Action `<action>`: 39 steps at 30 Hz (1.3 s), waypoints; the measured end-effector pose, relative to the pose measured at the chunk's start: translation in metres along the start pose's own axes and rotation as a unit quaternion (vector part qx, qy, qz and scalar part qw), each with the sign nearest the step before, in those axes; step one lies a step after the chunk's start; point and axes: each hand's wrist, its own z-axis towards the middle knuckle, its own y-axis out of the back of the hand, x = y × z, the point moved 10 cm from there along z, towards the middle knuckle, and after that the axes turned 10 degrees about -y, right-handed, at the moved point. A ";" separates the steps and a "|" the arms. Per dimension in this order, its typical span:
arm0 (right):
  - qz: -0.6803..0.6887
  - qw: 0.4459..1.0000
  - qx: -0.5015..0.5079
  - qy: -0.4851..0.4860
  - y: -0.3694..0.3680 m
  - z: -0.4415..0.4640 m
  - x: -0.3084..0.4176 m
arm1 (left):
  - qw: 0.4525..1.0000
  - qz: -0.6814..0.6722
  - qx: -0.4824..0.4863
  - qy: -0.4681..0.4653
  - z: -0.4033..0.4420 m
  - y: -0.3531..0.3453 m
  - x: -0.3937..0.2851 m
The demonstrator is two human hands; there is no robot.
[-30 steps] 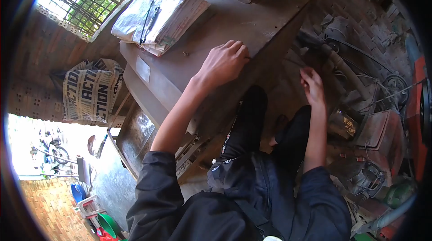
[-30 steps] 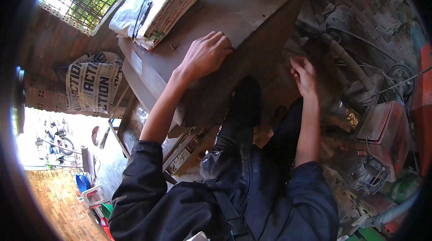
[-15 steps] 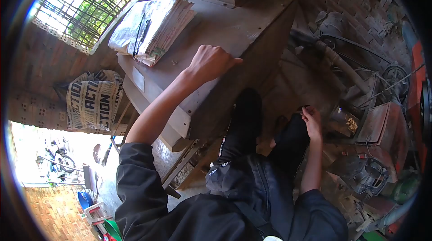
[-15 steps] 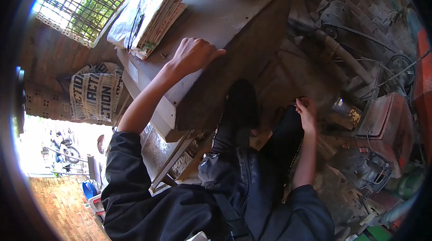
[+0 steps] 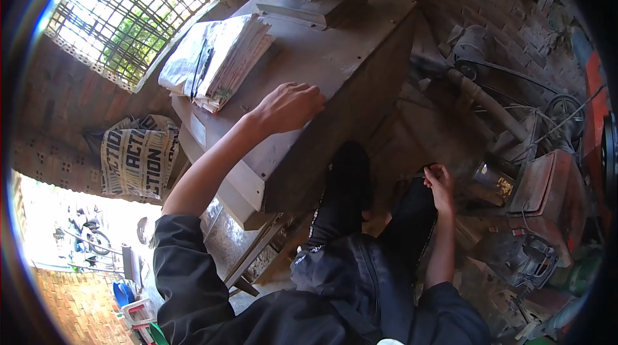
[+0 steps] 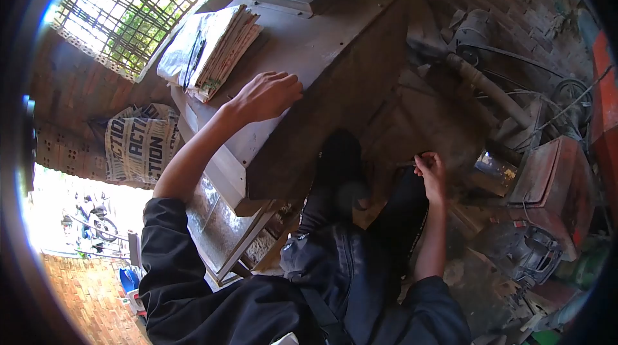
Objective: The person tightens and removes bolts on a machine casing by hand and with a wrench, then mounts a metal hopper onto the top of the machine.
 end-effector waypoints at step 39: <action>0.022 0.999 -0.017 0.031 0.004 -0.009 0.004 | 0.997 -0.007 0.078 0.016 0.001 0.000 -0.001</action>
